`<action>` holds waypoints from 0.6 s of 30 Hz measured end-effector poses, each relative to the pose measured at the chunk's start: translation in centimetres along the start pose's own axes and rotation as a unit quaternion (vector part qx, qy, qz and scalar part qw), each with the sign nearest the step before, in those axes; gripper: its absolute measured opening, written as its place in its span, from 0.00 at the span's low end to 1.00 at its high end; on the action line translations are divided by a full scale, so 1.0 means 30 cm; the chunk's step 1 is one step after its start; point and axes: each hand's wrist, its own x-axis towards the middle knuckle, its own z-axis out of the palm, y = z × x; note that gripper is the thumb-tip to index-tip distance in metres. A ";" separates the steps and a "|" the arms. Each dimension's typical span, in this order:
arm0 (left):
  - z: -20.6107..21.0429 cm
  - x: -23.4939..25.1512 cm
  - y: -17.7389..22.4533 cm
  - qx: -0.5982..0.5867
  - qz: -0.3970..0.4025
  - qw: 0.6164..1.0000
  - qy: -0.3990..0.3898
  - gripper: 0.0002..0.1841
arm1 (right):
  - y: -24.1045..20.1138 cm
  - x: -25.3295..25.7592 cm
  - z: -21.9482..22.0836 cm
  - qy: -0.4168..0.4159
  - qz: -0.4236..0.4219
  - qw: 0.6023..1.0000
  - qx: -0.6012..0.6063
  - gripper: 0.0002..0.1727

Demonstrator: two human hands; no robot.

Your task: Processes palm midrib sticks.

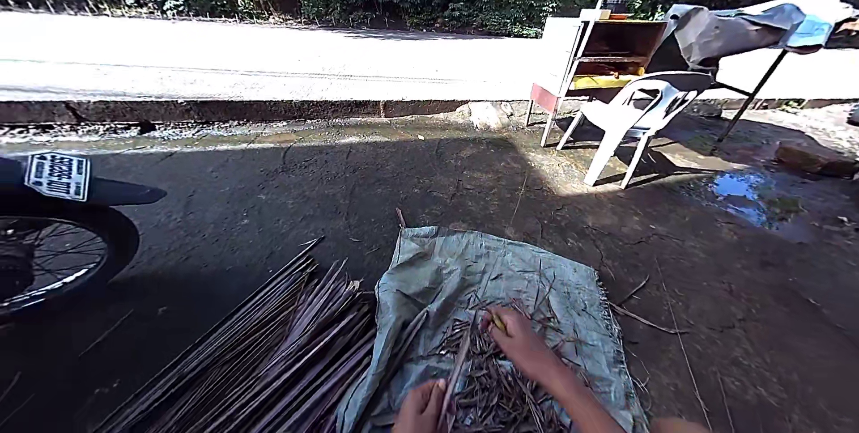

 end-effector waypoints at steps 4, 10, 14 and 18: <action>0.001 0.149 -0.048 -0.041 -0.001 0.999 -0.030 0.20 | -0.083 -0.037 0.116 -0.071 0.040 0.967 -0.242 0.17; 0.027 0.171 -0.069 -0.054 -0.015 0.997 -0.052 0.19 | -0.074 0.004 0.111 -0.067 0.129 0.923 -0.357 0.21; 0.009 0.180 -0.076 -0.056 -0.013 0.996 -0.069 0.20 | -0.043 0.029 0.114 -0.042 0.122 0.916 -0.380 0.21; 0.002 0.179 -0.076 -0.081 -0.018 0.994 -0.064 0.20 | -0.029 0.050 0.129 -0.033 0.112 0.918 -0.378 0.22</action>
